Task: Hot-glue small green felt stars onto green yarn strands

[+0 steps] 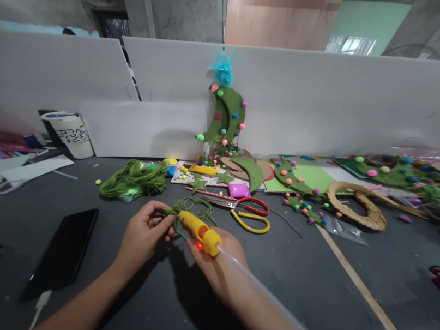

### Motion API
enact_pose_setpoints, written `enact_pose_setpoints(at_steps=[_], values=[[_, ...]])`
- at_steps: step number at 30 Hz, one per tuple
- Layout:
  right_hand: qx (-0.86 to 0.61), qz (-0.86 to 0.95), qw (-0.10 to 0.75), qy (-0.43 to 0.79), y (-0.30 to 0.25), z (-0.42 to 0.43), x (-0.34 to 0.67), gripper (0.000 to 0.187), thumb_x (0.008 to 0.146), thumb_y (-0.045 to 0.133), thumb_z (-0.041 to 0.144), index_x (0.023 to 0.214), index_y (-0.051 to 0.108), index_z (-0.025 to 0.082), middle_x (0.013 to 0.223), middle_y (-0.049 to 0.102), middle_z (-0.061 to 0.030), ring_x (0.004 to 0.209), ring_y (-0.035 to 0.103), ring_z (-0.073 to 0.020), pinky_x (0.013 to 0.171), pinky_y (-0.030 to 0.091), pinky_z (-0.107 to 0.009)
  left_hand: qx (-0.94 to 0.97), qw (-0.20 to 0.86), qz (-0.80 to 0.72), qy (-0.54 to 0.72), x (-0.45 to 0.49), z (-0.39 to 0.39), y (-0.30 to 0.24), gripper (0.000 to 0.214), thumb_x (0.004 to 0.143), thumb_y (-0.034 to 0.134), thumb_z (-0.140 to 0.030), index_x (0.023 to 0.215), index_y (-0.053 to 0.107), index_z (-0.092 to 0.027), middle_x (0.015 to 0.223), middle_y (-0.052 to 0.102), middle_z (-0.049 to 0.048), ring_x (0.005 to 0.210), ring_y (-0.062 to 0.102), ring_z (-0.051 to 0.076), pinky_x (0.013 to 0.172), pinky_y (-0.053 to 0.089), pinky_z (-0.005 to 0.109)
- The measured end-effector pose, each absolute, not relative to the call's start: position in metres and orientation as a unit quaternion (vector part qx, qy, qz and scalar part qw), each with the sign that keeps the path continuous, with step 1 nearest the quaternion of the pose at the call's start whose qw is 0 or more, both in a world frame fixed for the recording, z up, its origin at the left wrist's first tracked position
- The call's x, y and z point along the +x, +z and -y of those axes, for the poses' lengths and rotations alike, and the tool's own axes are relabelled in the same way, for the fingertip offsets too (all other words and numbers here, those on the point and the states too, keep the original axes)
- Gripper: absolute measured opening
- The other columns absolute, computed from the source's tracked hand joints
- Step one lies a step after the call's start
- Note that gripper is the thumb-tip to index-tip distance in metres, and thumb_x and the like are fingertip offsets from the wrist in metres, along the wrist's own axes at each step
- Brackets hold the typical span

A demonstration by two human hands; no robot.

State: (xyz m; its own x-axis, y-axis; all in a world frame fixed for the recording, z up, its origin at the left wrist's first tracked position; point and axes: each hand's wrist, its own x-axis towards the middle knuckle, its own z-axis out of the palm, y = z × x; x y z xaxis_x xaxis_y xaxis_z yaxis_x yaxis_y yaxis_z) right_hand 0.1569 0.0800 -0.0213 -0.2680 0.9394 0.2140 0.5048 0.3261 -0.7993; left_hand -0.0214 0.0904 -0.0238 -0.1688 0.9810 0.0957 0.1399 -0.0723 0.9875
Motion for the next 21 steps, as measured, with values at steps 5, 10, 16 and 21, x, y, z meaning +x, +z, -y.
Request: enact_pose_setpoints(at_steps=[5,10,16,21], values=[[-0.488,0.773,0.307,0.266,-0.011,-0.078,0.16,0.021,0.081,0.049,0.035,0.068,0.055,0.02,0.063,0.056,-0.001,0.055,0.049,-0.0139,0.051,0.036,-0.026,0.521,0.374,-0.561,0.523,-0.022,-0.09,-0.023,0.016,0.072,0.06,-0.028,0.081,0.052,-0.018,0.055,0.057,-0.0043,0.048,0.059,0.012,0.045,0.046,0.02],[-0.479,0.8,0.292,0.214,-0.004,-0.085,0.166,0.019,0.082,0.048,0.031,0.068,0.048,0.019,0.068,0.05,-0.0003,0.06,0.046,-0.0126,0.055,0.032,-0.024,0.457,0.389,-0.565,0.566,-0.031,-0.101,-0.018,0.022,0.069,0.062,-0.028,0.082,0.049,-0.016,0.05,0.057,-0.0049,0.042,0.056,0.01,0.044,0.046,0.02],[-0.348,0.886,0.135,0.274,-0.005,-0.08,0.168,0.006,0.075,0.055,0.022,0.08,0.055,0.018,0.083,0.052,-0.0014,0.065,0.048,-0.0117,0.058,0.033,-0.023,0.344,0.415,-0.539,0.647,-0.048,-0.112,-0.017,0.029,0.064,0.067,-0.027,0.084,0.048,-0.016,0.069,0.058,-0.0025,0.058,0.066,0.017,0.042,0.049,0.021],[-0.298,0.911,0.093,0.269,-0.008,-0.07,0.162,0.02,0.07,0.057,0.019,0.09,0.058,0.017,0.092,0.052,-0.0054,0.08,0.05,-0.0163,0.069,0.038,-0.026,0.353,0.433,-0.529,0.639,-0.049,-0.11,-0.015,0.03,0.064,0.068,-0.028,0.083,0.048,-0.017,0.073,0.059,-0.0018,0.063,0.068,0.02,0.041,0.049,0.02]])
